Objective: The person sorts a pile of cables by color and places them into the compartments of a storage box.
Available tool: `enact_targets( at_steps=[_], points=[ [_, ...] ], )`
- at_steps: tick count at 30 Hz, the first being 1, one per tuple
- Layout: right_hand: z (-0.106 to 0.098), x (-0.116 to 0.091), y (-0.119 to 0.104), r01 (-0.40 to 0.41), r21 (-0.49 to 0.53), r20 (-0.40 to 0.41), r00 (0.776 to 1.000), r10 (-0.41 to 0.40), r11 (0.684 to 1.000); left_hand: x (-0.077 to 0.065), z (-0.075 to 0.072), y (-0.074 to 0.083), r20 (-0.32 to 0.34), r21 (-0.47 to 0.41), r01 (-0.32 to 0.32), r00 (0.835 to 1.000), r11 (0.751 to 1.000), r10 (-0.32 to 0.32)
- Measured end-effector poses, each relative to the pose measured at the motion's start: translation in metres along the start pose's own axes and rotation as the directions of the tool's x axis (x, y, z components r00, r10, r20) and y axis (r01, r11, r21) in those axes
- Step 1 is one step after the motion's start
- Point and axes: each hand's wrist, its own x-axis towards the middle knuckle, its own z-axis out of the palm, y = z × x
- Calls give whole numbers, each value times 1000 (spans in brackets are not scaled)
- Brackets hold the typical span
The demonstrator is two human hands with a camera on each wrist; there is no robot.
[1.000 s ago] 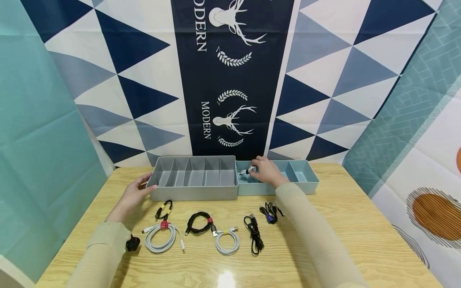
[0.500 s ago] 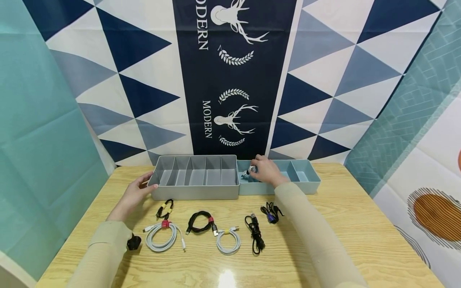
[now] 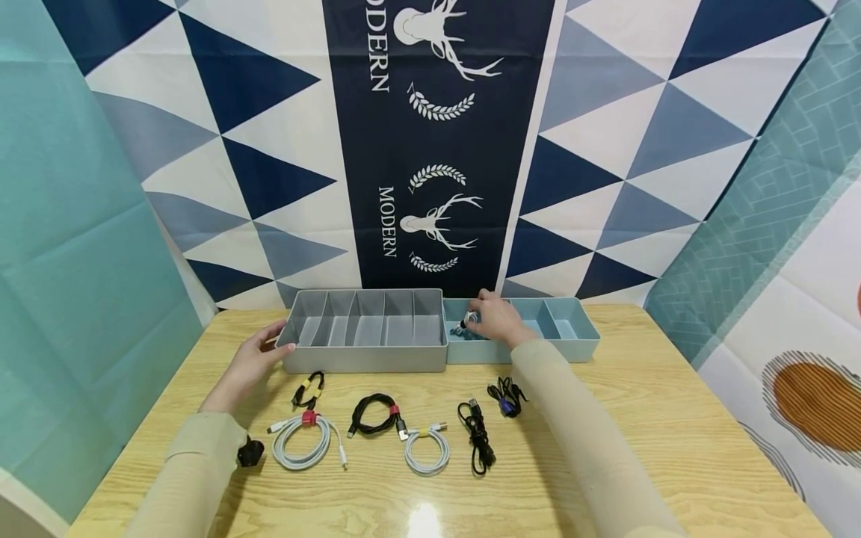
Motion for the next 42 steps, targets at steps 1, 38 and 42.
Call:
enact_targets(
  at_steps=[1,38,42],
  points=[
    [-1,0,0,-3,-1,5,1000,3,1000,0,0,0,1,-1,-3,1000,1000,3],
    [-55,-30,5,125,23,-119,985,-121,992,-4,0,5,1,14,-6,1000,1000,6],
    [-64,-37,4,148,11,-142,979,-145,989,-4,1,5,1,14,-4,1000,1000,4]
  ],
)
